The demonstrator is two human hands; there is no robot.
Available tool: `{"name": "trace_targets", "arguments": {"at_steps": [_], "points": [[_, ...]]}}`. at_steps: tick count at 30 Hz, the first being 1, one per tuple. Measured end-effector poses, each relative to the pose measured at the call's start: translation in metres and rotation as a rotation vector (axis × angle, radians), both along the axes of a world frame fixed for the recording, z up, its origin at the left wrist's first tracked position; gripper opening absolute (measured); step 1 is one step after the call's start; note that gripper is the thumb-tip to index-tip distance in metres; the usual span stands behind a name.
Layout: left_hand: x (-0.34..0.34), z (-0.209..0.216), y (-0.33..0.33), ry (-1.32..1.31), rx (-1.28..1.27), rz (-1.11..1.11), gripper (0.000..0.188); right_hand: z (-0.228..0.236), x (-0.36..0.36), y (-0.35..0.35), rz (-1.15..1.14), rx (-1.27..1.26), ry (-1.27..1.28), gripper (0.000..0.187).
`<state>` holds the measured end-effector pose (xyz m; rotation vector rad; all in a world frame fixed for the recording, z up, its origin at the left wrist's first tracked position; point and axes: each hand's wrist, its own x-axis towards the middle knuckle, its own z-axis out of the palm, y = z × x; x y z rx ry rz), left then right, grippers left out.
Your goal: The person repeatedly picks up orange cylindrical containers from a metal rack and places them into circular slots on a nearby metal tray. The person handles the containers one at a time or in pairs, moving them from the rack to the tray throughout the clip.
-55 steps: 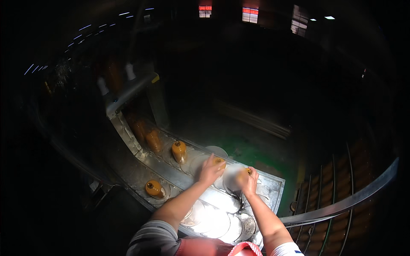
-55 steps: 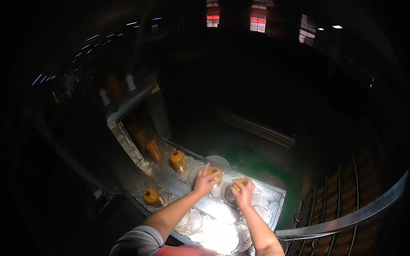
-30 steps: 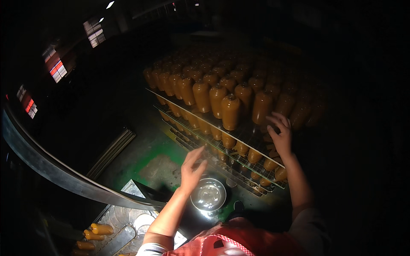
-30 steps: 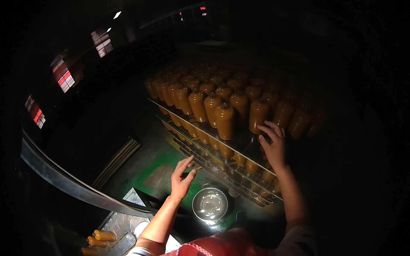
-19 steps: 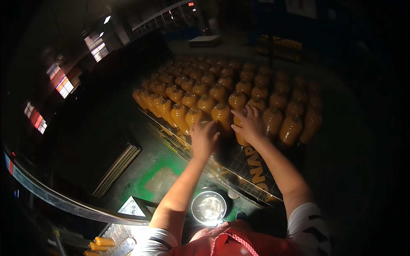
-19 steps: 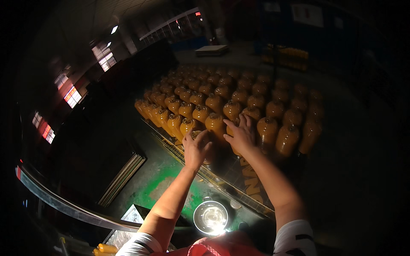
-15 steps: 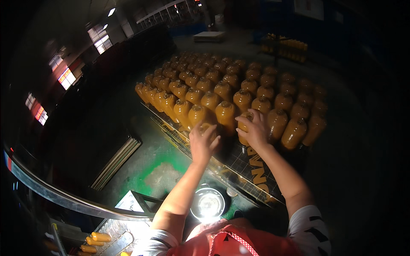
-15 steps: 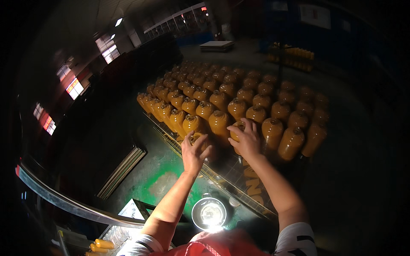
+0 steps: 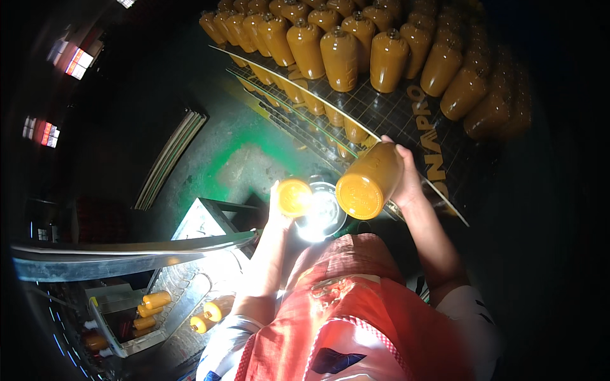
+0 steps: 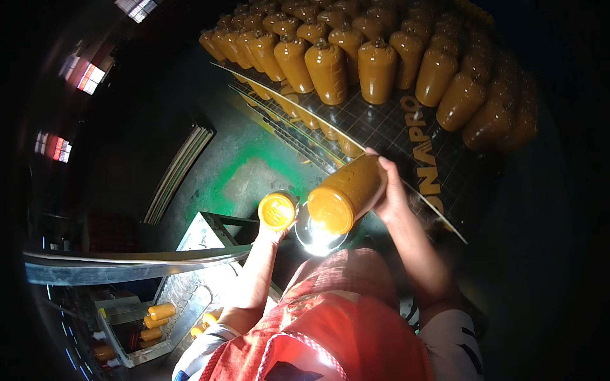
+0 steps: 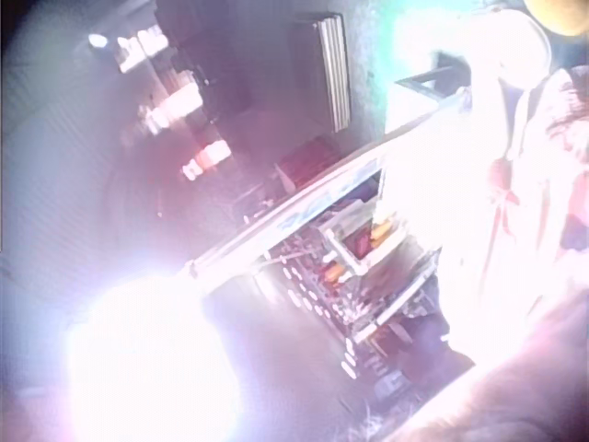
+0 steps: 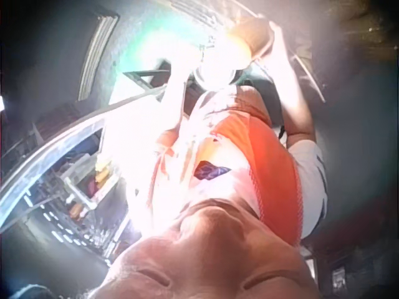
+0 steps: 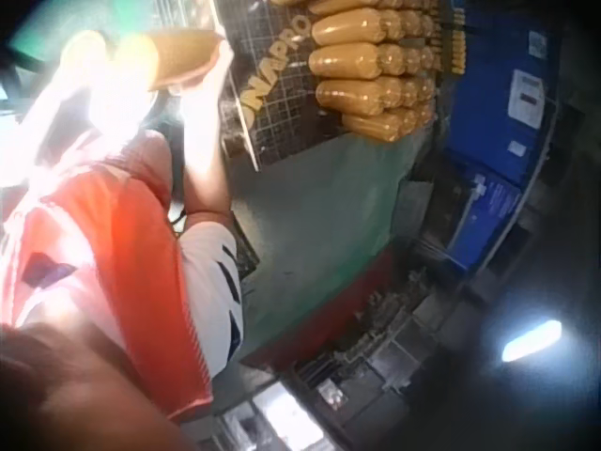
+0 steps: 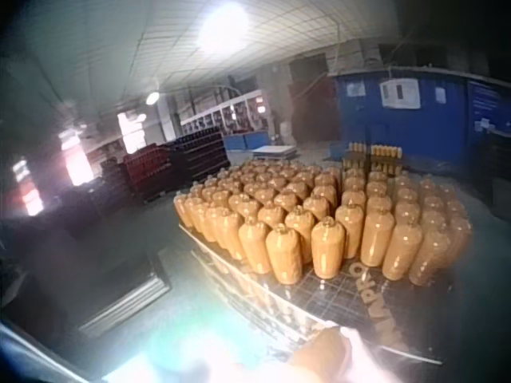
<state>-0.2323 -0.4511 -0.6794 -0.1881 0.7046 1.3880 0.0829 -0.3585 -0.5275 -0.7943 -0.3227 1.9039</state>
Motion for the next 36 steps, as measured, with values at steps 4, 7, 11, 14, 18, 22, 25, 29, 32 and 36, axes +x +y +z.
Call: {"name": "trace_targets", "arguments": {"at_steps": [4,7,11,14,18,22,25,29,32,36], "points": [[-0.021,-0.042,-0.022,-0.454,0.044,-0.027,0.052,-0.051,-0.081,-0.034,0.182,0.049,0.186,0.033],[-0.038,-0.049,-0.033,-0.346,-0.079,0.0,0.05,-0.068,-0.128,-0.054,0.191,-0.243,0.465,0.034],[-0.056,-0.046,-0.04,-0.341,-0.086,0.055,0.052,-0.08,-0.169,-0.063,0.213,-0.369,0.488,0.037],[-0.06,-0.045,-0.054,-0.269,-0.115,0.076,0.052,-0.072,-0.182,-0.078,0.206,-0.408,0.471,0.038],[-0.049,-0.046,-0.074,-0.144,-0.107,0.153,0.052,-0.084,-0.182,-0.102,0.208,-0.434,0.633,0.05],[-0.031,-0.022,-0.09,-0.216,-0.15,0.266,0.051,-0.103,-0.172,-0.119,0.285,-0.293,0.583,0.046],[-0.009,0.005,-0.14,-0.247,-0.1,0.251,0.046,-0.148,-0.145,-0.155,0.315,-0.103,0.527,0.042],[-0.002,0.015,-0.219,-0.466,0.019,0.156,0.04,-0.17,-0.075,-0.232,0.385,-0.247,0.833,0.033],[-0.014,0.045,-0.295,-0.138,0.02,0.079,0.041,-0.179,-0.025,-0.305,0.416,-0.317,0.905,0.04],[-0.088,0.098,-0.377,0.455,0.232,0.018,0.044,-0.198,0.024,-0.376,0.346,-0.245,0.803,0.051]]}}
